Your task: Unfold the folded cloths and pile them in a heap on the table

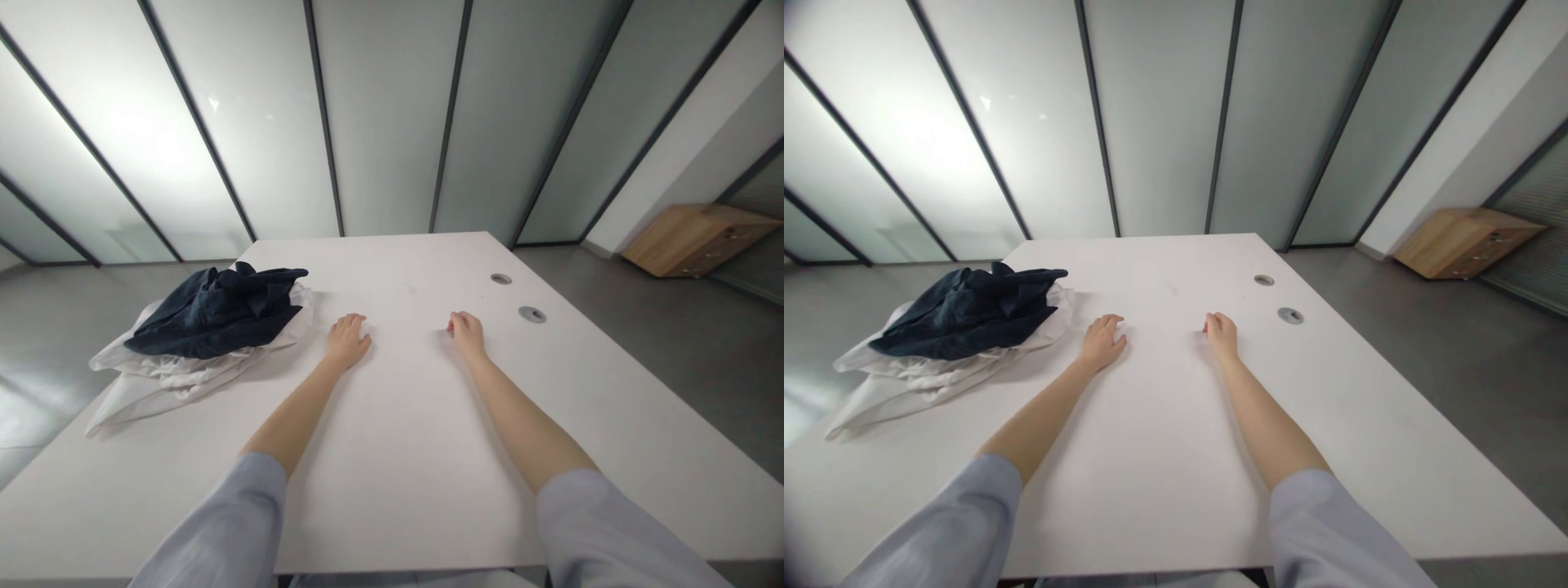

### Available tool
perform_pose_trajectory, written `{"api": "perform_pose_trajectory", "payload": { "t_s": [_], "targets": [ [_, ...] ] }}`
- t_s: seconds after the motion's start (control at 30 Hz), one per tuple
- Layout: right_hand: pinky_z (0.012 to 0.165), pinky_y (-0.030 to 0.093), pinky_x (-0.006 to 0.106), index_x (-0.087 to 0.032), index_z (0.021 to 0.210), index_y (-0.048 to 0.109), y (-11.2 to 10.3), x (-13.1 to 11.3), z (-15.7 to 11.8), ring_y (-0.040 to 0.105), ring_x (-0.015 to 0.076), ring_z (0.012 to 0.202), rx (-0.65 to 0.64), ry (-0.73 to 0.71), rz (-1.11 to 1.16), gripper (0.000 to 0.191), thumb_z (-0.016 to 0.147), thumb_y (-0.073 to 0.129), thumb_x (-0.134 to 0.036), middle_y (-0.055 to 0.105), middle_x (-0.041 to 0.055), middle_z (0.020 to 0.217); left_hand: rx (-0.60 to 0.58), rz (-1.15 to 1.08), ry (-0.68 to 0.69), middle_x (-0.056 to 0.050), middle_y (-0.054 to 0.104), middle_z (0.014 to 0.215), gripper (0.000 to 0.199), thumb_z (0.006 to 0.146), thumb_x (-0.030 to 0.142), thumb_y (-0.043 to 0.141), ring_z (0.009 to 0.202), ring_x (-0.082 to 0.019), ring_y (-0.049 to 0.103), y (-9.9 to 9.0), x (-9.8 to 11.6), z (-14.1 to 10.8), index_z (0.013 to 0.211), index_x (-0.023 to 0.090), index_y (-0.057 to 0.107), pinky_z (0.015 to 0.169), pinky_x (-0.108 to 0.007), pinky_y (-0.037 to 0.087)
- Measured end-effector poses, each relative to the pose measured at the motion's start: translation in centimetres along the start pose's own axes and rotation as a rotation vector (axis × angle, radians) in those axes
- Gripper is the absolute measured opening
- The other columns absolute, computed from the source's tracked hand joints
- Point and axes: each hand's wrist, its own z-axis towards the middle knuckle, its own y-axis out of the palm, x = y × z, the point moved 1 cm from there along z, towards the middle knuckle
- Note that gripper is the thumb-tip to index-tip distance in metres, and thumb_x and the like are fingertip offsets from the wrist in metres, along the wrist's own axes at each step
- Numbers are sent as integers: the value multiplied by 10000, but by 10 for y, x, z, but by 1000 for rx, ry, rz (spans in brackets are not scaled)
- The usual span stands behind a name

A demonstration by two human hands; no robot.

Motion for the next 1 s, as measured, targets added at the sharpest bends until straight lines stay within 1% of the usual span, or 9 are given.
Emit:
{"api": "perform_pose_trajectory", "payload": {
  "t_s": [0.1,0.23,0.33,0.47,0.57,0.63,0.7,0.83,1.0],
  "targets": [
    [593,380,295,-246,531,496,2,1,0,515,174,551,-15,5,-16,300,767,438,-420,551,-3,503,-15,-44,-30,-122,590,1266,403,849,268,493,1177,-267,535,13,-9,1,1237,178,555,999,-403,429],
    [571,372,286,-243,528,488,3,2,0,508,168,540,-26,12,-53,278,761,446,-389,546,-4,503,26,-72,-44,-118,609,1225,380,844,275,505,1146,-260,549,10,-19,-1,1205,175,571,994,-394,445],
    [577,383,287,-246,545,473,1,2,-1,510,173,562,18,-20,-100,271,776,435,-383,541,-5,518,51,-65,-62,-112,615,1216,365,846,274,504,1133,-258,553,7,-18,-3,1192,186,578,993,-398,448],
    [747,448,339,-236,683,561,0,-3,-4,577,222,767,83,-165,-268,225,807,421,-361,635,48,715,72,-14,-41,-113,590,1284,388,853,295,503,1201,-273,517,5,-11,-4,1222,199,577,1031,-426,419],
    [951,404,430,-194,953,660,7,-6,-9,562,285,1032,-14,-307,-458,283,819,455,-336,666,130,1040,78,41,-40,-131,535,1379,436,869,327,498,1296,-285,456,5,-10,-5,1280,194,557,1085,-444,367],
    [1048,331,481,-187,1161,637,13,-7,-13,481,326,1208,-130,-358,-564,403,831,498,-370,599,150,1259,49,77,-45,-136,478,1449,477,888,368,484,1367,-297,388,6,-11,-5,1329,193,531,1129,-461,307],
    [1109,254,514,-215,1310,568,19,-5,-16,370,352,1337,-241,-355,-640,518,849,520,-446,496,130,1420,-20,102,-56,-134,405,1513,537,902,448,466,1427,-322,297,9,-13,-5,1378,202,500,1154,-492,250],
    [1149,155,557,-250,1434,461,26,0,-17,214,384,1436,-380,-257,-711,668,869,475,-607,327,102,1559,-153,100,-87,-135,286,1578,671,906,613,378,1469,-358,167,15,-15,-6,1452,225,431,1156,-548,197],
    [1159,112,561,-234,1483,397,28,-6,-20,138,396,1460,-484,-208,-783,803,850,419,-728,233,132,1596,-251,117,-98,-157,226,1594,796,885,711,300,1477,-362,117,16,-11,-8,1504,213,346,1156,-570,158]
  ]
}}
